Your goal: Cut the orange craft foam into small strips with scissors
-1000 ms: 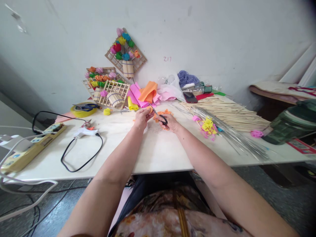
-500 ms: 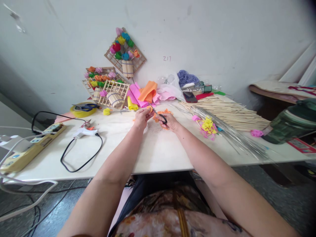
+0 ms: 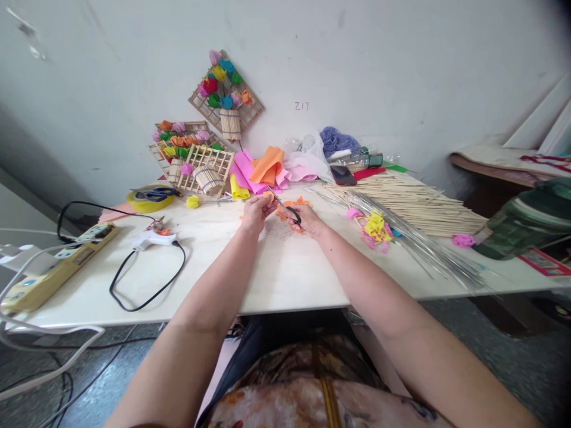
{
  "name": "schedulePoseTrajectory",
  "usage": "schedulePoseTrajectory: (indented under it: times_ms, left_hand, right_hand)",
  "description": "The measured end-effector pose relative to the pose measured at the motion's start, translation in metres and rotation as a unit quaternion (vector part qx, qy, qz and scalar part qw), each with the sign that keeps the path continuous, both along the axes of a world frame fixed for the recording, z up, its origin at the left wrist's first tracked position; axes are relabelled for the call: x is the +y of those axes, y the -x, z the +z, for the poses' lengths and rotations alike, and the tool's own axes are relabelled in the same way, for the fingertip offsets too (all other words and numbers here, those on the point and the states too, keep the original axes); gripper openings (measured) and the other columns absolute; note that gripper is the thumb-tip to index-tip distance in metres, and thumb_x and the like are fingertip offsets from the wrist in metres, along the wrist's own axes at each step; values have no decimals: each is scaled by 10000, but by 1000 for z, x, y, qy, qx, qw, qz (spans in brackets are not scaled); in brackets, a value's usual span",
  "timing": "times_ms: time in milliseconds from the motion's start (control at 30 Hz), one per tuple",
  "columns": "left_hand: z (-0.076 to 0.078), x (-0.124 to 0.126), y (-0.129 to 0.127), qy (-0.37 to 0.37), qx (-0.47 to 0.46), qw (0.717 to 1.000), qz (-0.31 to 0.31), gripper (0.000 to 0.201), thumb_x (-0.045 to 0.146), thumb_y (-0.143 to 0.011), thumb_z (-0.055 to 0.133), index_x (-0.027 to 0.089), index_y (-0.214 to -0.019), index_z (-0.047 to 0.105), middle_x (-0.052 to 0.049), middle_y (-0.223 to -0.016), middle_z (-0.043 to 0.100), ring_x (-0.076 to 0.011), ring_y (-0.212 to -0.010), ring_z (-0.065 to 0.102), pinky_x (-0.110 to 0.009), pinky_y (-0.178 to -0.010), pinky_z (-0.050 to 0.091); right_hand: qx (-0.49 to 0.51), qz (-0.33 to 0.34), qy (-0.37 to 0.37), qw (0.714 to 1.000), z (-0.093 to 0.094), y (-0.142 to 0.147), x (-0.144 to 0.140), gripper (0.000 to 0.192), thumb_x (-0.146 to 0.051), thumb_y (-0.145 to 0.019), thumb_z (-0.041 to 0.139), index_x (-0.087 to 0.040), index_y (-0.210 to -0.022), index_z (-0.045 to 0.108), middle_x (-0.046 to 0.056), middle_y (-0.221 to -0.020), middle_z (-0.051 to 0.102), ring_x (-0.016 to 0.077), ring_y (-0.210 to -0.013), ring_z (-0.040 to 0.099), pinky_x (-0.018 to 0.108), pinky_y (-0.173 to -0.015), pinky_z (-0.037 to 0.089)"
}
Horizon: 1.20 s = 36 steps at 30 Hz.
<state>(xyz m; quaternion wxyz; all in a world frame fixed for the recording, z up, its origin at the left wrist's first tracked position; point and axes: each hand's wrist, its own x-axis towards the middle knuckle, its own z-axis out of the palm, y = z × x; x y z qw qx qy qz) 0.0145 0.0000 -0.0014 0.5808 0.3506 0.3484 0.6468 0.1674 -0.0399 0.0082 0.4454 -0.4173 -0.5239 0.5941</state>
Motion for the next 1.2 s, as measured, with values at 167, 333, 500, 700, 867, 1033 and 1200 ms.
schedulePoseTrajectory:
  times_ms: [167, 333, 500, 700, 867, 1033, 1200]
  left_hand:
    - [0, 1, 1, 6, -7, 1000, 2, 179, 193, -665, 811, 142, -758, 666, -33, -715, 714, -131, -665, 695, -248, -712, 567]
    - [0, 1, 2, 5, -11, 1000, 10, 195, 191, -653, 816, 151, -727, 641, -22, -706, 708, -123, -657, 691, -246, -720, 563]
    - [0, 1, 2, 0, -8, 1000, 10, 209, 209, -628, 833, 152, -719, 653, -19, -689, 707, -115, -642, 680, -233, -693, 560]
    - [1, -2, 1, -7, 12, 1000, -4, 225, 228, -629, 848, 157, -725, 657, -12, -677, 691, -115, -638, 667, -240, -697, 561]
    - [2, -6, -2, -8, 24, 1000, -15, 221, 232, -636, 855, 153, -689, 656, -25, -650, 669, -132, -654, 667, -256, -714, 558]
    - [3, -7, -3, -3, 25, 1000, -15, 229, 238, -624, 870, 149, -693, 671, -28, -653, 675, -130, -652, 665, -250, -698, 554]
    - [3, -5, -2, -7, 12, 1000, -13, 236, 238, -608, 869, 155, -692, 665, -22, -654, 687, -123, -640, 663, -232, -666, 552]
  right_hand:
    - [-2, -2, 2, 1000, 2, 1, -1, 179, -187, -893, 665, -132, -735, 602, -70, -453, 452, 37, -323, 346, 149, -295, 221]
    - [0, 6, 4, 1000, 1, 1, -1, 148, -184, -904, 651, -123, -774, 615, -70, -464, 458, 36, -332, 345, 147, -298, 214]
    - [-1, 11, 7, 1000, -1, -1, 0, 157, -246, -885, 692, -123, -806, 635, -69, -483, 471, 33, -337, 359, 144, -299, 223]
    - [3, 14, 7, 1000, -5, -3, 1, 169, -276, -881, 696, -139, -809, 629, -68, -499, 497, 32, -330, 377, 138, -295, 234]
    - [-6, 8, 8, 1000, -9, -5, 5, 250, -327, -887, 700, -152, -752, 584, -64, -503, 511, 30, -314, 384, 143, -284, 211]
    - [-6, 10, 20, 1000, -6, -4, 5, 268, -343, -898, 694, -155, -749, 576, -72, -481, 487, 33, -299, 361, 152, -272, 176]
    - [5, 9, 17, 1000, -1, -2, 1, 253, -308, -900, 688, -142, -744, 580, -77, -463, 463, 23, -302, 334, 140, -286, 203]
